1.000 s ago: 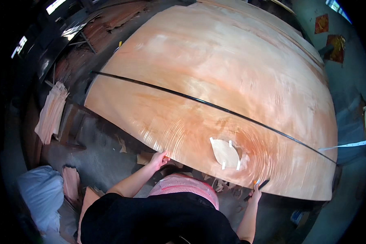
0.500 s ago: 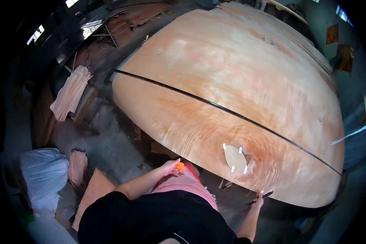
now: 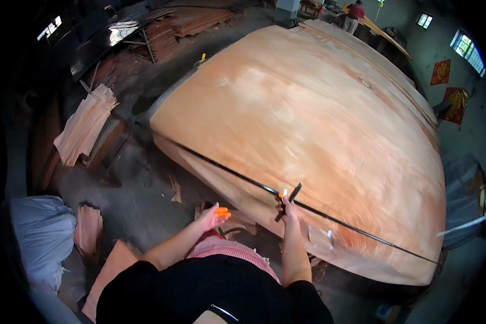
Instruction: The person uses a utility knife to cut a large sheet of wood veneer on a metal table. They place a template on the veneer and trace its outline with the knife to cut a specific shape. The person also uses a long flexible ruler to measure and mark straight lines on the veneer before cutting.
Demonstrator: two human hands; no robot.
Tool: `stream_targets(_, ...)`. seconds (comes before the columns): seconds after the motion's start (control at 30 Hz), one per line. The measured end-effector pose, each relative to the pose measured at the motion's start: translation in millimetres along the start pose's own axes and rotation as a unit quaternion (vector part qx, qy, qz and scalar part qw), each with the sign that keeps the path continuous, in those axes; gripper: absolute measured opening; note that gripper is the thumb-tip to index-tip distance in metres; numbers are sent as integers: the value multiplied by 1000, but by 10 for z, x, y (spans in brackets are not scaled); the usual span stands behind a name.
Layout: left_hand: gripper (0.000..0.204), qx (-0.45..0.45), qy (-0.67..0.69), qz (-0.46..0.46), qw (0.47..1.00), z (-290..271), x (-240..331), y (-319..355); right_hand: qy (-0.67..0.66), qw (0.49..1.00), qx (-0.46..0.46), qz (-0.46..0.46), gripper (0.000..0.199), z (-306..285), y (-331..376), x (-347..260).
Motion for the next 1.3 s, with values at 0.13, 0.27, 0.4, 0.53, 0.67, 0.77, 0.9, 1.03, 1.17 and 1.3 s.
stream_targets(0.13, 37, 49, -165, -2, 985, -314, 656, 24, 44, 997, 66, 22, 19, 70, -142, -44)
stream_targets(0.27, 31, 71, -293, 72, 951, -429, 1739, -74, 107, 984, 140, 37, 16, 266, -161, -182)
stream_targets(0.4, 25, 86, -365, 152, 915, -594, 2753, -229, 184, 961, 199, 46, 13, 480, -372, -386)
stream_targets(0.53, 25, 89, -369, 160, 911, -773, 3154, -150, 134, 966, 219, 21, 12, 606, -658, -523)
stream_targets(0.67, 26, 77, -320, 141, 934, -1122, 3082, 89, 48, 968, 241, -43, 13, 414, -1214, -764)
stream_targets(0.77, 25, 115, -346, 91, 927, -1426, 3150, 381, -14, 966, 201, -160, 16, 541, -1705, -1197)
stream_targets(0.9, 25, 163, -338, 91, 922, -1825, 3554, 688, 31, 968, 167, -186, 19, 1236, -2277, -1472)
stream_targets(1.03, 25, 206, -305, 156, 917, -2126, 4055, 942, 2, 996, 44, -74, 21, 2449, -2722, -989)
stream_targets(1.17, 25, 211, -316, 138, 915, -2283, 4543, 951, 43, 998, -9, 37, 18, 3303, -2929, -303)
stream_targets(1.3, 26, 164, -405, 117, 892, -2393, 4956, 1002, 58, 991, -79, 91, 18, 4056, -3100, 232)
Point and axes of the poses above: each hand's wrist, its own y-axis away from the middle knuckle, its own z-axis out of the palm, x = y × z, the point moved 5 cm from there along -y, towards the middle knuckle, and after that the axes turned 9 degrees about -x, right-handed, at the moved point
